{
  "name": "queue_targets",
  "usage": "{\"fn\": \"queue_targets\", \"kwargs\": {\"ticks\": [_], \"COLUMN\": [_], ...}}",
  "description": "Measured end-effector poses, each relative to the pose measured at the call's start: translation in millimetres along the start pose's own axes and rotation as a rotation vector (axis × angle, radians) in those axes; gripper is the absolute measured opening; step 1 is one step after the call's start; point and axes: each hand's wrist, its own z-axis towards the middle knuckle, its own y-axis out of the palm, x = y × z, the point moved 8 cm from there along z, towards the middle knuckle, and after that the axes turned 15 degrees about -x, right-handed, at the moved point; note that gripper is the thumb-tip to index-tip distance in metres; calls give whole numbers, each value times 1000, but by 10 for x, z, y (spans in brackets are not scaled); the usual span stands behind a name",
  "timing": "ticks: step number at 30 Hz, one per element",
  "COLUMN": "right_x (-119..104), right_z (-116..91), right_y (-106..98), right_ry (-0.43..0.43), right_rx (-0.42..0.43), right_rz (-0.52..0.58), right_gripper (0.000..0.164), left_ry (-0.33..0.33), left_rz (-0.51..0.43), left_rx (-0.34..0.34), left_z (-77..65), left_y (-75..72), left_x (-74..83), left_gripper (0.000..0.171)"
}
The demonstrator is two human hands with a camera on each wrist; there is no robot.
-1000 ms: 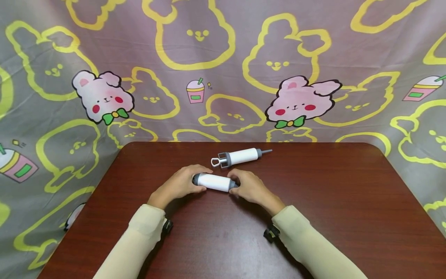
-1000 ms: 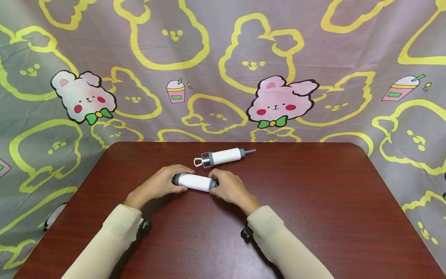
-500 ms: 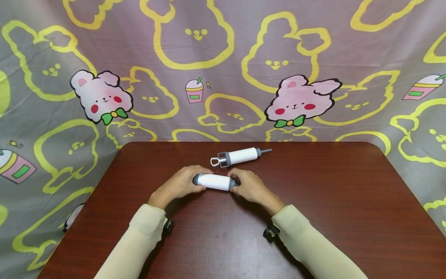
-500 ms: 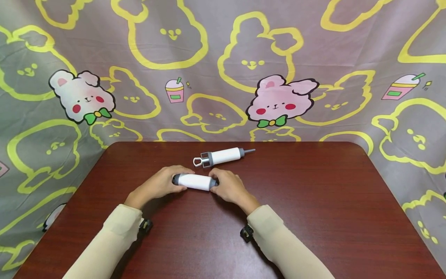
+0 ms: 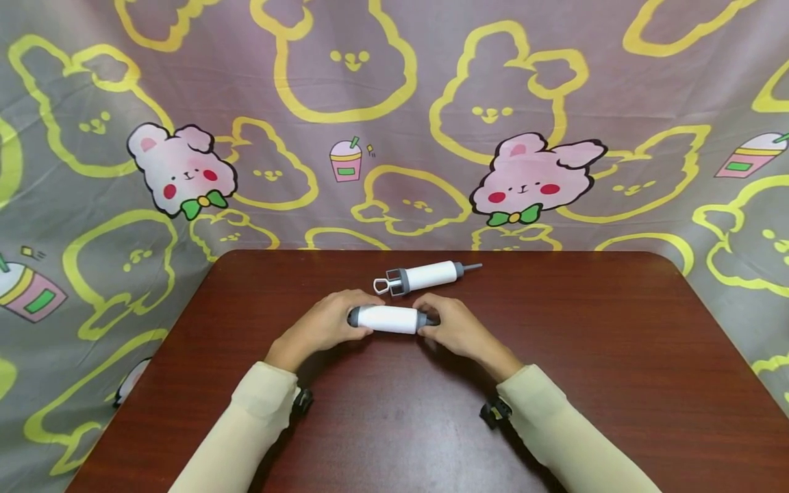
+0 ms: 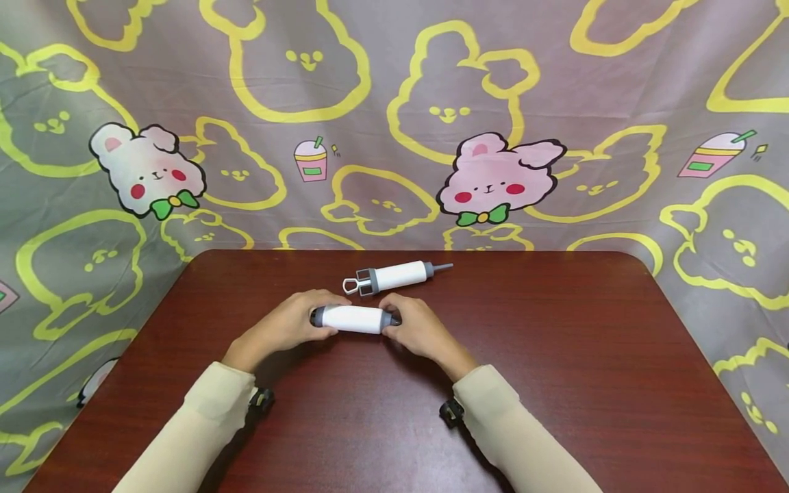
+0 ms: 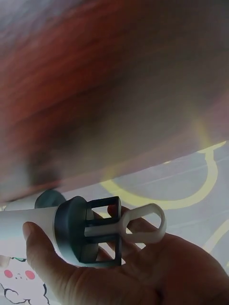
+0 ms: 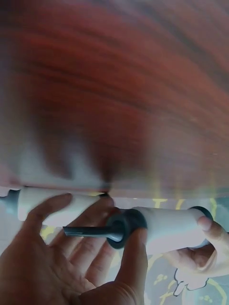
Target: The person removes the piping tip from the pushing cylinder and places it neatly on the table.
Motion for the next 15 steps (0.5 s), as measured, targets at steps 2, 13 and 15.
{"fn": "queue_targets", "kwargs": {"ticks": [2,13,15], "right_x": [6,49,63], "right_z": [-27,-218,-249], "right_y": [-43,-266,-305], "right_ry": [-14,-46,-50], "right_rx": [10,38,47], "right_rz": [5,53,62], "right_gripper": [30,30,30], "left_ry": [8,31,37], "left_rz": [-3,5,7], "left_rx": [8,37,47], "left_z": [10,90,103], "left_y": [-14,-53,-57], "left_x": [37,237,266], "left_gripper": [47,48,48]}}
